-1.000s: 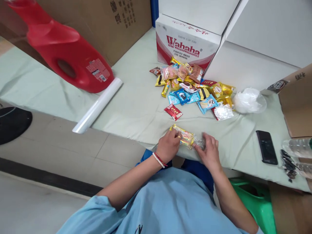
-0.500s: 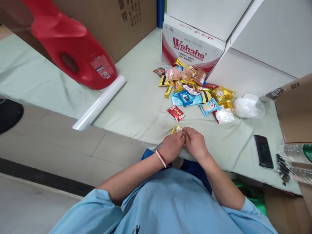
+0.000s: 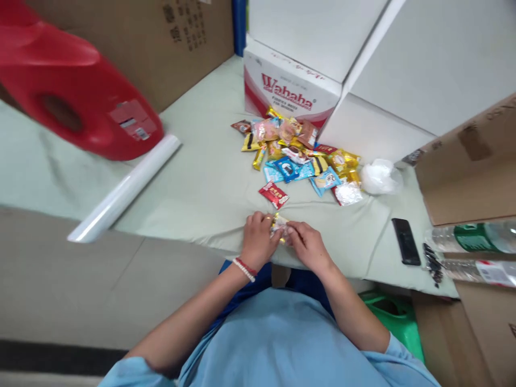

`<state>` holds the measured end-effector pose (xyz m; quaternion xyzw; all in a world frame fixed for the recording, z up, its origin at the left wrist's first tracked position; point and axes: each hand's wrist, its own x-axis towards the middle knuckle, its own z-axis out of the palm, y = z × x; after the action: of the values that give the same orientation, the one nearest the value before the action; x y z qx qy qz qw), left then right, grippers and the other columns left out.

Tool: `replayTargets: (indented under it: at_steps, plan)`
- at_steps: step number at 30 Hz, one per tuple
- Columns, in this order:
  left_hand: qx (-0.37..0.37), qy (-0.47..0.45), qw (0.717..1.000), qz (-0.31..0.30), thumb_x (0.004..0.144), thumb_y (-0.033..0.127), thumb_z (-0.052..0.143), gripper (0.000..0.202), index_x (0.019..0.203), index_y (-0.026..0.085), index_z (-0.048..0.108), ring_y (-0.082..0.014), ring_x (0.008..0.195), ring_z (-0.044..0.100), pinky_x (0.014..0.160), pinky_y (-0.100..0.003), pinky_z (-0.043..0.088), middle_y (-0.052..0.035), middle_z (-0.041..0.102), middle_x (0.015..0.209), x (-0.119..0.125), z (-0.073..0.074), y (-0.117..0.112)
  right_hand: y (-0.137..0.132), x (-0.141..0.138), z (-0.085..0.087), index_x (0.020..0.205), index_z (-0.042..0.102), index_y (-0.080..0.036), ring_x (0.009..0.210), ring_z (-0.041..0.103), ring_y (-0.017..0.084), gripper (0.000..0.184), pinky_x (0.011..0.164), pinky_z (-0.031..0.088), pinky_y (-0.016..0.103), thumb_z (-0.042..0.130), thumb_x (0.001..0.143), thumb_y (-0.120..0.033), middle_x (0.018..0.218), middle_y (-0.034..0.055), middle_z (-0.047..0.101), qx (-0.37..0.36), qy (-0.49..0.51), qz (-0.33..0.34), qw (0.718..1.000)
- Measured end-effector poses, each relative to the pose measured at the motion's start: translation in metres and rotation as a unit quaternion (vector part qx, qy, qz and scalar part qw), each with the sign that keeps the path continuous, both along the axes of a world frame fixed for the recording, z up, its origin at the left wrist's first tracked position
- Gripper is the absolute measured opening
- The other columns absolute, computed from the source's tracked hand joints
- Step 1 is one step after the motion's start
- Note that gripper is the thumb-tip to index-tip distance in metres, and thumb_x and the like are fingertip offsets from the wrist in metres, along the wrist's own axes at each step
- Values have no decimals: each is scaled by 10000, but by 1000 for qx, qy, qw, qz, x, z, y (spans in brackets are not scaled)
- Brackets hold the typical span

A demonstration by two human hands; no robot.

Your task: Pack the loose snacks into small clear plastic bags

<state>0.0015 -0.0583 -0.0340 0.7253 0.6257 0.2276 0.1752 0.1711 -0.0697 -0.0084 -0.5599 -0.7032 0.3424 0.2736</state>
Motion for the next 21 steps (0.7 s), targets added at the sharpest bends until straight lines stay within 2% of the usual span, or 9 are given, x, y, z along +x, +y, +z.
replayTargets:
  at_steps: [3,5,8,10,12,15,18,21]
  plan:
    - [2,-67,998,-19,906,284,625,112,975,201,595,-255,898,594,805,-395,512,-73,592,962,1,-2,-3,-16,4,5,1142,704,-234,824,726,203,375,796,593,361,486,1035,-520,994,65,731,-111,136,-52,983]
    - [21,-111,993,-31,921,276,596,66,931,218,565,-219,823,602,730,-352,518,-43,584,915,5,4,-9,-27,8,8,1096,697,-239,838,730,210,429,782,605,363,519,996,-616,949,44,718,-171,224,-94,955]
    - [119,-131,982,-73,960,232,568,63,897,227,566,-198,872,630,765,-330,542,-53,620,937,18,20,-23,-40,21,15,1088,644,-255,828,714,214,466,735,615,367,612,914,-687,952,29,702,-199,347,-172,900]
    - [203,-119,962,-138,968,151,547,105,919,224,604,-200,963,647,830,-338,551,-79,667,1000,30,30,-33,-46,33,20,1137,603,-269,788,701,213,503,702,611,371,659,877,-696,934,23,700,-209,406,-217,863]
    - [274,-104,927,-234,973,101,525,165,965,220,638,-208,1052,656,878,-354,552,-87,711,1044,44,34,-40,-52,47,23,1176,589,-267,760,691,206,529,677,592,359,666,872,-693,906,20,702,-228,436,-238,837]
    - [325,-85,865,-373,1008,110,472,211,1000,196,665,-201,1122,663,979,-368,536,-71,748,1051,66,29,-45,-60,66,21,1175,613,-243,784,687,190,515,671,548,310,720,861,-637,899,20,714,-255,441,-234,828]
    - [310,-64,828,-462,1013,123,459,229,1046,180,679,-184,1126,672,1060,-351,509,-71,752,1079,87,24,-46,-67,82,17,1144,633,-226,773,688,163,515,701,519,275,851,779,-517,851,-1,720,-282,434,-209,830]
    - [267,-68,803,-528,984,183,522,261,1205,213,657,-210,1236,635,1133,-398,480,-88,737,1207,92,28,-40,-67,107,20,1164,629,-227,774,700,160,539,738,530,285,884,749,-458,892,11,744,-274,430,-219,832]
